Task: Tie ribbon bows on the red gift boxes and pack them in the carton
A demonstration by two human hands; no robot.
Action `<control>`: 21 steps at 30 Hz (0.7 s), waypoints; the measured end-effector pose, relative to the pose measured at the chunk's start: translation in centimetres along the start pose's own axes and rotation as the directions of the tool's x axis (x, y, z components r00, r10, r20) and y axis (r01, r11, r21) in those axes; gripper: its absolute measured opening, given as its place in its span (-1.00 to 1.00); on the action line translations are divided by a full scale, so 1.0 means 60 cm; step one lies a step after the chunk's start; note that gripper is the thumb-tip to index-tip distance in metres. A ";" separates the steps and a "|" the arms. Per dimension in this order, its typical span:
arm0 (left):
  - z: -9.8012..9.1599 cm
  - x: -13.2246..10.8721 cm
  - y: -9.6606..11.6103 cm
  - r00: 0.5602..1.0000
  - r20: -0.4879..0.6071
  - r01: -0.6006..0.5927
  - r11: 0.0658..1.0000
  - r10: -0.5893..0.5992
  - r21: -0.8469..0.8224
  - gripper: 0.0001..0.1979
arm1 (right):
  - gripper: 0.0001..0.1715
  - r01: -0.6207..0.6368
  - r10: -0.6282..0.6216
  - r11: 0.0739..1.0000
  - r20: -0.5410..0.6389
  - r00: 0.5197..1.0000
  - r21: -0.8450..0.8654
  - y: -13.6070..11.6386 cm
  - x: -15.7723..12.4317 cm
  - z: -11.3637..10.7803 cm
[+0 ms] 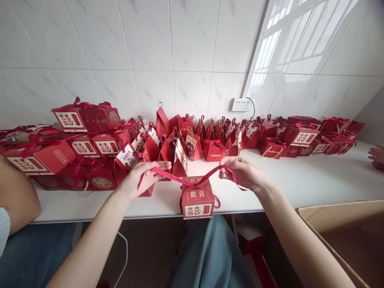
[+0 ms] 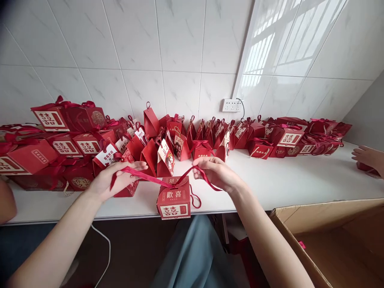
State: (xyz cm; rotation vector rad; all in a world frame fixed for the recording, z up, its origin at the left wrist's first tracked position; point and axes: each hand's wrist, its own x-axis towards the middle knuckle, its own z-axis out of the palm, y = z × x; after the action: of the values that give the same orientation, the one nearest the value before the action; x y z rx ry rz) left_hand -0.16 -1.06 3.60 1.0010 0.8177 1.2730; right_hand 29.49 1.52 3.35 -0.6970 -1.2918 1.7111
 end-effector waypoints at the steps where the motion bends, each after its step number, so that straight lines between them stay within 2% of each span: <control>1: 0.018 0.005 0.000 1.000 -0.018 -0.008 0.999 0.007 -0.049 -0.58 | -0.72 0.022 -0.022 0.999 -0.003 1.000 0.043 0.001 0.003 0.014; 3: 0.052 0.011 0.001 0.999 -0.042 -0.023 0.994 0.018 -0.108 -0.62 | -0.64 0.073 -0.072 0.996 -0.027 0.997 0.058 0.008 0.009 0.044; 5: 0.083 0.015 0.001 0.999 -0.016 -0.049 0.992 0.047 -0.118 -0.70 | -0.58 0.133 -0.134 0.991 -0.040 0.990 -0.029 0.014 0.015 0.074; 9: 0.122 0.021 0.004 0.985 0.051 -0.163 0.984 0.167 -0.067 -0.68 | -0.65 0.210 -0.230 0.956 -0.077 0.970 -0.204 0.010 0.026 0.112; 14: 0.135 0.022 0.004 0.936 0.114 -0.343 0.935 0.333 0.085 -0.65 | -0.55 0.308 -0.359 0.906 -0.142 0.923 -0.290 -0.014 0.036 0.124; 18: 0.134 0.020 0.002 0.908 0.159 -0.415 0.883 0.388 0.218 -0.65 | -0.56 0.333 -0.376 0.908 -0.145 0.915 -0.253 -0.023 0.044 0.125; 21: 0.133 0.020 0.002 0.899 0.184 -0.433 0.870 0.397 0.237 -0.64 | -0.59 0.347 -0.384 0.906 -0.126 0.915 -0.242 -0.023 0.048 0.125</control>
State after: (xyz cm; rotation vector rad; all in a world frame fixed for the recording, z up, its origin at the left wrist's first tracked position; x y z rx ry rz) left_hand 7.30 -1.01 6.72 1.5309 0.7078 1.4635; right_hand 22.34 0.65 7.16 -0.6579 -1.3979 1.1929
